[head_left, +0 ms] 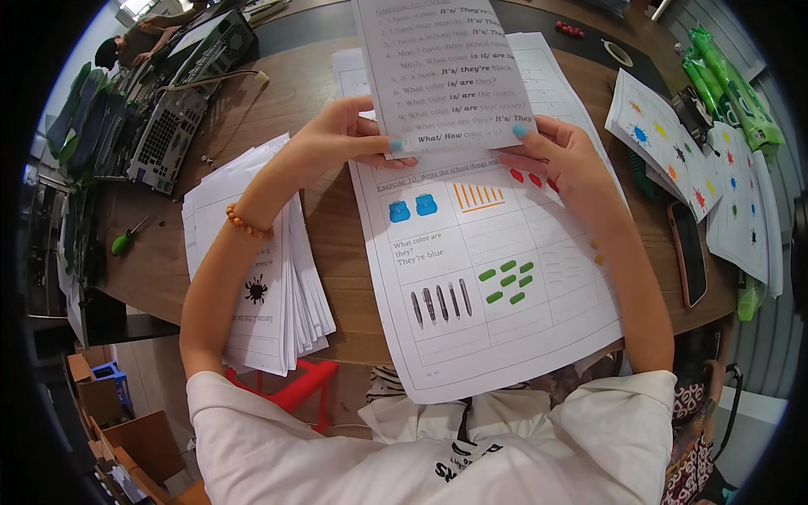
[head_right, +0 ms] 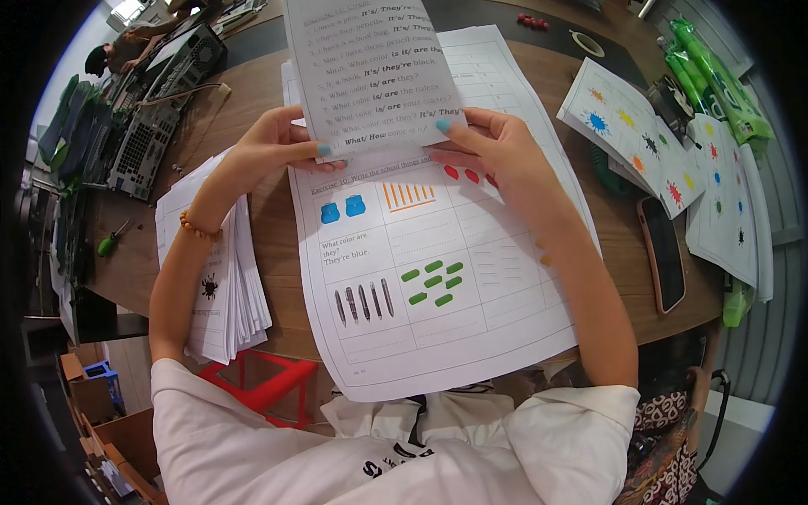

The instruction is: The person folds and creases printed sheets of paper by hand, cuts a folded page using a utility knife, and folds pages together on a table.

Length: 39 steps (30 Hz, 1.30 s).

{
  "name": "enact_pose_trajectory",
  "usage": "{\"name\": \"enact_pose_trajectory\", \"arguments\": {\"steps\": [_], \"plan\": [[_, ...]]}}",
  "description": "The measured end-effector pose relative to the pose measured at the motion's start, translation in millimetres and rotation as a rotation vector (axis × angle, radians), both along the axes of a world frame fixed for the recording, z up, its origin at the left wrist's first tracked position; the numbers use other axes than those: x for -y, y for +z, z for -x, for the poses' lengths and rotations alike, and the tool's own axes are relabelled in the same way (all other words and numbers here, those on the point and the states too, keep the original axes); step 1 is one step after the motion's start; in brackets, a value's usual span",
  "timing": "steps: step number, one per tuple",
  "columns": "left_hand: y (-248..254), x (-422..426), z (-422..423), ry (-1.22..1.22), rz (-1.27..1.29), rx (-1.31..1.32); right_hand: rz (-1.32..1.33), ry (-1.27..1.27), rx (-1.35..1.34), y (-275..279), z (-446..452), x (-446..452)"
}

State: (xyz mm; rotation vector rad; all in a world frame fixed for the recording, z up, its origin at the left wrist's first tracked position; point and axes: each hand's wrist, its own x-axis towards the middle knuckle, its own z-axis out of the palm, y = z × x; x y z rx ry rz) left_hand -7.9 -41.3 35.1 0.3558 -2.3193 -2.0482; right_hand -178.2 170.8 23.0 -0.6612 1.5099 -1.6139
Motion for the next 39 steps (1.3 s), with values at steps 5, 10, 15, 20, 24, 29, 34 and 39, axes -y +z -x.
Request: {"name": "enact_pose_trajectory", "arguments": {"steps": [5, 10, 15, 20, 24, 29, 34, 39], "plan": [[-2, -1, 0, -0.062, -0.018, -0.072, 0.12, 0.147, 0.117, -4, 1, -1], [4, -5, 0, -0.019, 0.06, -0.02, 0.023, 0.037, 0.079, -2, 1, 0], [2, -2, 1, -0.023, 0.056, -0.031, 0.093, 0.073, 0.019, -6, 2, 0], [2, 7, -3, 0.003, 0.128, -0.008, 0.066, 0.195, 0.094, 1, 18, -4], [4, 17, -4, -0.008, 0.081, 0.013, 0.095, 0.223, 0.102, -4, 23, -6], [1, 17, -5, -0.05, 0.017, 0.067, -0.04, 0.257, 0.122, 4, 23, -11], [5, 2, -4, -0.223, -0.108, 0.211, 0.034, 0.234, 0.342, -2, 24, -8], [10, -1, -3, -0.22, -0.152, 0.241, -0.07, 0.011, 0.168, 3, 19, -7]]}}
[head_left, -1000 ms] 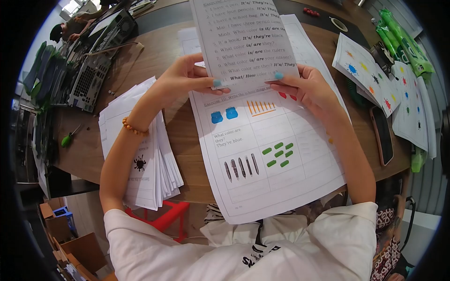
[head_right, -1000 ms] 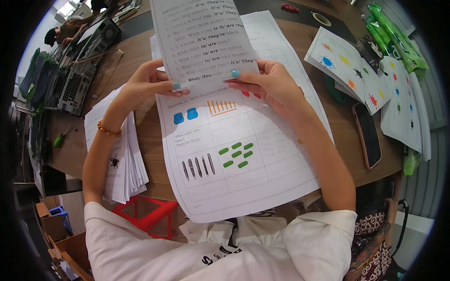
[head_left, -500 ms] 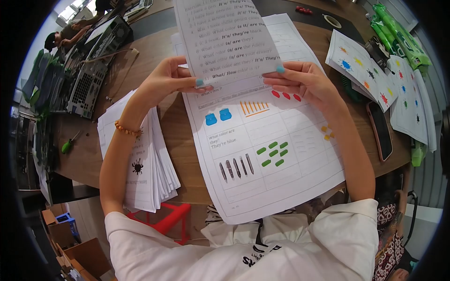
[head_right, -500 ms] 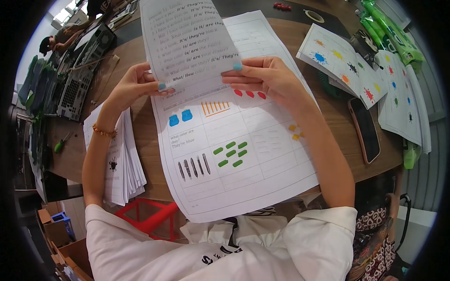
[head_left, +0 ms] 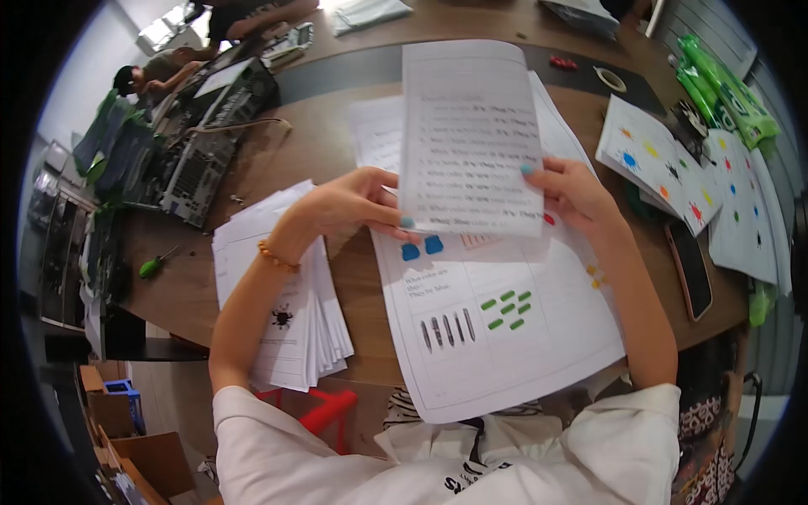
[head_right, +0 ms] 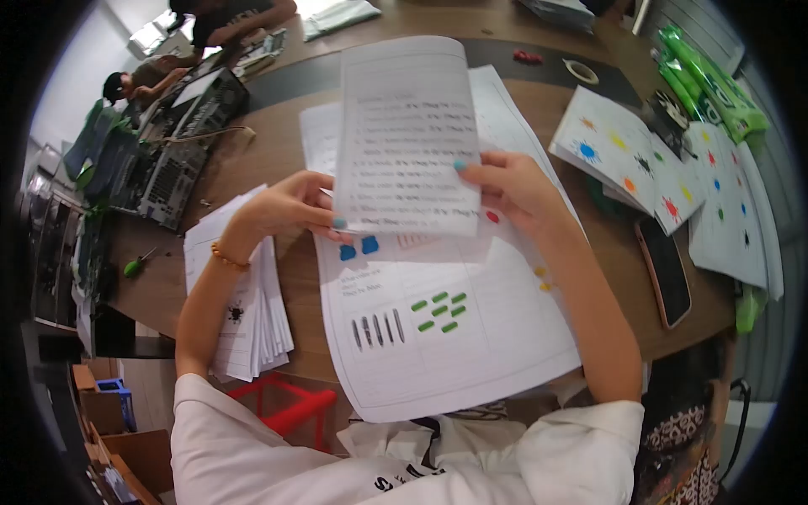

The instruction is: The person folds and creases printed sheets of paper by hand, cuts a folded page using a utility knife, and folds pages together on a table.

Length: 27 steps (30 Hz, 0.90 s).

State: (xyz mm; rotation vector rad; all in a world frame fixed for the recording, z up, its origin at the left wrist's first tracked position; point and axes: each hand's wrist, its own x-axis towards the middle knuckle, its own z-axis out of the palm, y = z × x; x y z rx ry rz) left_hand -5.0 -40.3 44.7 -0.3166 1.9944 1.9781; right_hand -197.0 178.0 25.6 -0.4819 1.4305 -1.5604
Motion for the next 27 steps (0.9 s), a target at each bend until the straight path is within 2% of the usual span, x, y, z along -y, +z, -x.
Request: {"name": "enact_pose_trajectory", "arguments": {"steps": [7, 9, 10, 12, 13, 15, 17, 19, 20, 21, 23, 24, 25, 27], "plan": [[-5, 12, -2, 0.017, -0.108, -0.019, 0.038, -0.037, -0.095, -6, -5, 1], [4, 13, -3, 0.081, 0.275, 0.01, 0.018, -0.034, -0.121, -5, -5, 1], [6, 8, -4, 0.081, 0.275, 0.01, -0.012, -0.035, -0.145, -5, -5, 0], [4, -14, -1, 0.468, 1.017, -0.527, -0.055, -0.019, -0.174, -2, -8, 1], [-3, -28, 3, 0.457, 1.006, -0.527, -0.105, -0.002, -0.202, 0, -11, 0], [-15, -54, 10, -0.218, 1.254, -0.935, -0.11, -0.017, -0.183, -4, -13, 2], [-39, -59, 10, -0.318, 1.219, -0.875, -0.127, -0.024, -0.174, -3, -13, 1], [-45, -62, 12, -0.428, 1.192, -0.816, -0.267, 0.1, -0.3, 2, -8, -1], [-46, -61, 11, -0.441, 1.201, -0.786, -0.307, 0.098, -0.468, 2, -4, -3], [-44, -61, 11, -0.449, 1.214, -0.762, -0.315, 0.083, -0.469, 4, -4, -8], [-44, -61, 10, -0.461, 1.221, -0.758, 0.022, -0.143, -1.55, 12, -12, -21], [-43, -61, 11, -0.468, 1.233, -0.739, 0.046, 0.07, -1.444, 15, -19, -31], [-43, -61, 11, -0.468, 1.227, -0.761, 0.035, 0.273, -1.48, 1, -23, -38], [-43, -62, 11, -0.469, 1.219, -0.71, 0.151, 0.446, -1.496, -15, -26, -41]]}}
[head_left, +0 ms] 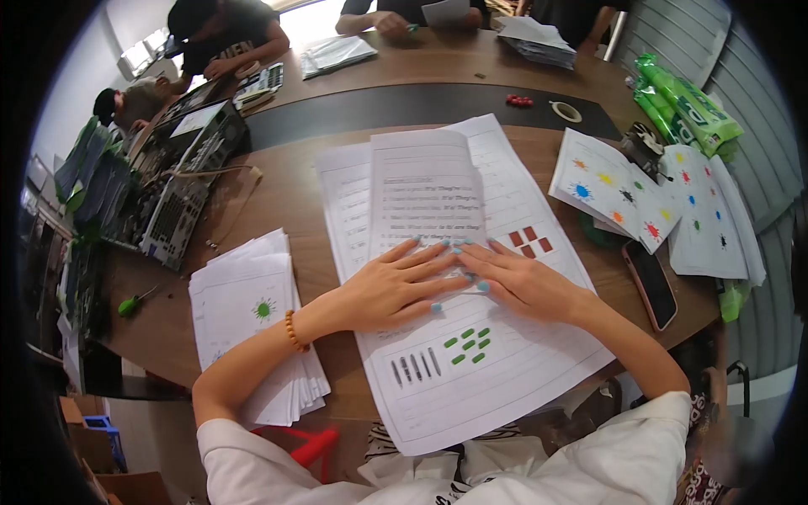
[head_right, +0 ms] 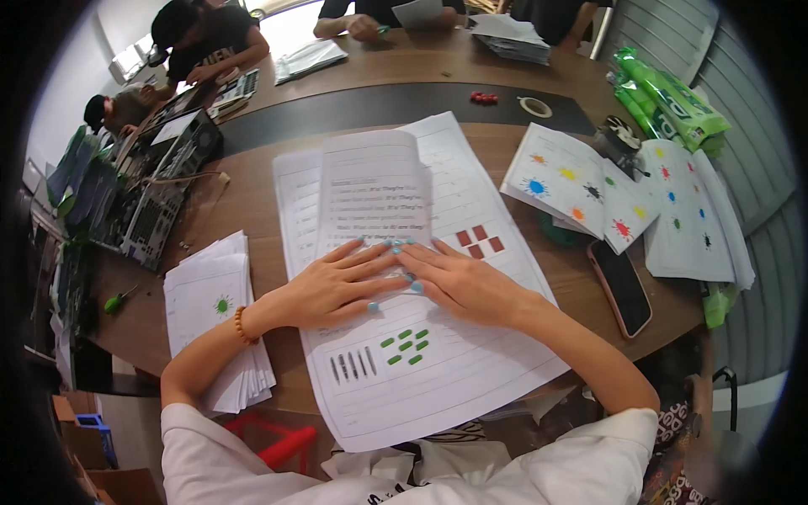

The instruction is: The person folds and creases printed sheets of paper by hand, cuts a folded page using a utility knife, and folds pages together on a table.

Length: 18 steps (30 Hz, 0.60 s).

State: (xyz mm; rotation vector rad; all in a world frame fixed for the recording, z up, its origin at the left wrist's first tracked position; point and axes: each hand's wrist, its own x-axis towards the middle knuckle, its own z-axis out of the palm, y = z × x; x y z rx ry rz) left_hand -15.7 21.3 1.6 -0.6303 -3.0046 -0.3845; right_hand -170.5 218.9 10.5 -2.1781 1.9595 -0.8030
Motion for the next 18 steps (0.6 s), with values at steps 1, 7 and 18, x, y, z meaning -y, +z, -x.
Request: {"name": "enact_pose_trajectory", "arguments": {"steps": [1, 7, 18], "plan": [[1, 0, 0, -0.007, 0.015, 0.007, -0.007, -0.02, -0.002, -2, 5, 2], [7, 1, 1, 0.041, 0.037, 0.011, -0.466, -0.012, 0.138, 18, 57, 53], [8, 0, 2, 0.065, 0.063, -0.029, -0.206, -0.297, -0.367, -7, 99, 129]]}}
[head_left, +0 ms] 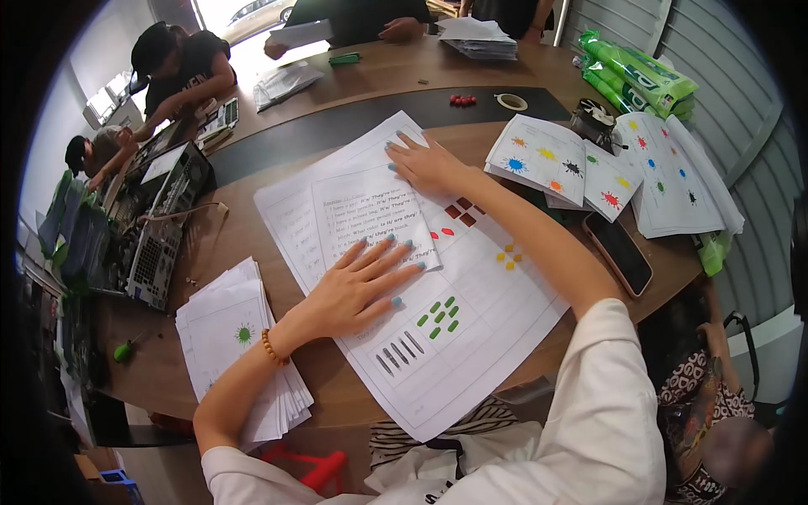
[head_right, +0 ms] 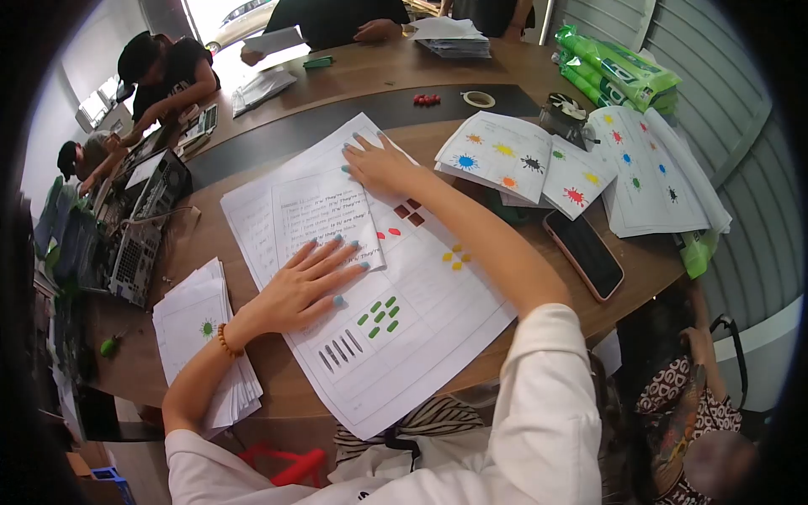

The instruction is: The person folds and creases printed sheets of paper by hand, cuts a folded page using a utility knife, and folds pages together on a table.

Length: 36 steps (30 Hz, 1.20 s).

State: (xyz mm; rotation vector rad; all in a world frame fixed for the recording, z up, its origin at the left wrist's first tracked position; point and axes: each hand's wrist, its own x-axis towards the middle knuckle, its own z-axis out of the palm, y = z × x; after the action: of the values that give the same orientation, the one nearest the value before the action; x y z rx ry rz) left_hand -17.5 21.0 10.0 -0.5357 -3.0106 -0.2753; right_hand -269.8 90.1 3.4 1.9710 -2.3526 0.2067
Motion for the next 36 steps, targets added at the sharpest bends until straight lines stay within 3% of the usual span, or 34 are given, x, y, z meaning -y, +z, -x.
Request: {"name": "enact_pose_trajectory", "arguments": {"steps": [2, 10, 13, 14, 16, 18, 20, 21, 22, 25, 27, 29, 30, 31, 32, 34, 35, 36], "plan": [[-2, 1, 0, 0.004, -0.017, -0.016, 0.018, 0.037, -0.205, -5, -15, -26], [-6, 1, -2, 0.021, -0.039, -0.025, -0.073, 0.205, -0.014, 13, -99, -160], [-4, 2, -3, 0.074, -0.183, -0.002, 0.087, 0.259, 0.618, 19, -108, -166], [-3, 4, -3, 0.08, -0.269, -0.003, 0.086, 0.263, 0.617, 23, -112, -159], [-3, 8, -3, 0.099, -0.35, -0.001, 0.366, -0.363, 1.536, 31, -119, -141], [-4, 10, -3, 0.075, -0.596, -0.043, 0.432, -0.41, 1.555, 17, -101, -121], [-3, 10, -4, 0.082, -0.623, -0.05, 0.086, -0.359, 1.701, 22, -88, -105], [-3, 10, -4, 0.084, -0.653, -0.052, 0.015, -0.32, 1.509, 21, -89, -96], [-5, 10, -3, 0.083, -0.657, -0.055, 0.012, -0.322, 1.505, 20, -93, -92], [-11, 12, -3, 0.129, -0.713, -0.178, 0.285, -0.249, 0.904, 33, -100, -96], [-10, 13, -1, 0.223, -0.82, -0.302, 0.507, -0.373, 0.908, 49, -93, -112], [-11, 14, 1, 0.275, -0.862, -0.29, 0.818, -0.461, 1.086, 59, -85, -130], [-11, 15, 1, 0.317, -0.89, -0.278, 0.853, -0.525, 1.09, 69, -84, -143], [-11, 15, 0, 0.33, -0.897, -0.279, 0.932, -0.401, 1.247, 70, -80, -152], [-11, 15, 1, 0.37, -0.911, -0.289, 0.919, -0.397, 1.249, 69, -83, -158], [-9, 16, 1, 0.418, -0.93, -0.3, 0.668, -0.528, 1.519, 75, -98, -169], [-8, 17, 1, 0.443, -0.961, -0.316, 0.657, -0.528, 1.52, 69, -102, -175], [-8, 17, 1, 0.467, -0.991, -0.33, 0.464, -0.435, 1.424, 61, -105, -179]]}}
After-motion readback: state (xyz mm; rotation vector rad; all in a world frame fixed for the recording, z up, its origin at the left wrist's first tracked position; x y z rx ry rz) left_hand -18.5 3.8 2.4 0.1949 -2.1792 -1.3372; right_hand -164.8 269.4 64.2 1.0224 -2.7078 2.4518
